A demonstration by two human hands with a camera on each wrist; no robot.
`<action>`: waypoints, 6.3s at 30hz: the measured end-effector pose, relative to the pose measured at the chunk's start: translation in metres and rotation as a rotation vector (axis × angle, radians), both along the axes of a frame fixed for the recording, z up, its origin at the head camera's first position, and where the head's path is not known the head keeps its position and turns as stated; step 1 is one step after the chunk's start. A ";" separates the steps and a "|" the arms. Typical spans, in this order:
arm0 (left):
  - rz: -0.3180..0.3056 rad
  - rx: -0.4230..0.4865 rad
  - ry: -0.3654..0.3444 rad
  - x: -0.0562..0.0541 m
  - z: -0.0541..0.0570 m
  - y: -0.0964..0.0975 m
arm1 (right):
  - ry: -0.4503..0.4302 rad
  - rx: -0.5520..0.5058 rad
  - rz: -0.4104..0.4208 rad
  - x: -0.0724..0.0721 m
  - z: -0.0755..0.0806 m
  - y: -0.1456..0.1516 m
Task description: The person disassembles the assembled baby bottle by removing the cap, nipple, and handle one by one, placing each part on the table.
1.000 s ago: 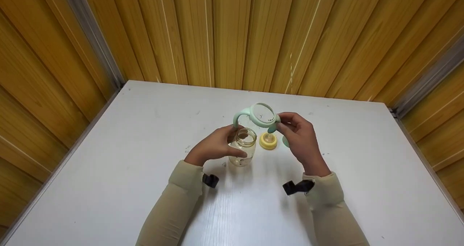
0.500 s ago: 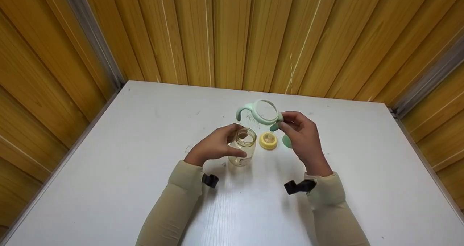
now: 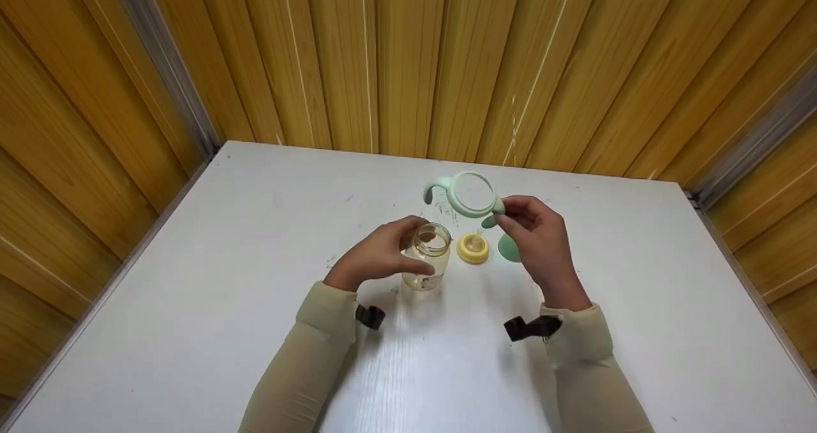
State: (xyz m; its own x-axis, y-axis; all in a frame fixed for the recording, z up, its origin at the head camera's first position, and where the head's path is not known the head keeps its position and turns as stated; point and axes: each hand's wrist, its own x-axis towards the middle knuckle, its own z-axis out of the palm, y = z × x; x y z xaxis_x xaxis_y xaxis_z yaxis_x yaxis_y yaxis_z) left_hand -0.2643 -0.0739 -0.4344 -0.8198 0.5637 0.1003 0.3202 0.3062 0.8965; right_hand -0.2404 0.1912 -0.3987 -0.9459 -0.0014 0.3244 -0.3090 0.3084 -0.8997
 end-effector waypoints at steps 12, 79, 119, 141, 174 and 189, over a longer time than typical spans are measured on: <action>-0.002 0.006 -0.013 0.001 0.000 -0.001 | -0.030 0.046 -0.050 0.002 0.004 0.004; 0.005 -0.008 0.016 0.001 -0.004 -0.001 | -0.087 0.257 -0.210 0.003 0.004 0.015; 0.017 -0.088 0.030 0.000 -0.006 0.000 | -0.169 0.473 -0.196 0.000 0.002 0.025; -0.015 -0.064 0.026 0.001 -0.008 0.001 | -0.173 0.550 -0.200 -0.003 0.000 0.032; -0.005 -0.083 0.025 0.000 -0.008 0.002 | -0.287 0.617 -0.165 -0.009 -0.005 0.043; -0.002 -0.093 0.031 0.001 -0.008 0.002 | -0.341 0.634 -0.135 -0.011 -0.009 0.045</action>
State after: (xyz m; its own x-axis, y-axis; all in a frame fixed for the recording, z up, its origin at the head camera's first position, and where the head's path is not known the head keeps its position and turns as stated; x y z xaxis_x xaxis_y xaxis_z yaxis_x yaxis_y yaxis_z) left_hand -0.2634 -0.0717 -0.4425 -0.8157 0.5738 0.0731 0.3484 0.3865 0.8539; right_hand -0.2519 0.2367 -0.4080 -0.9994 0.0324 -0.0123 0.0336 0.8173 -0.5752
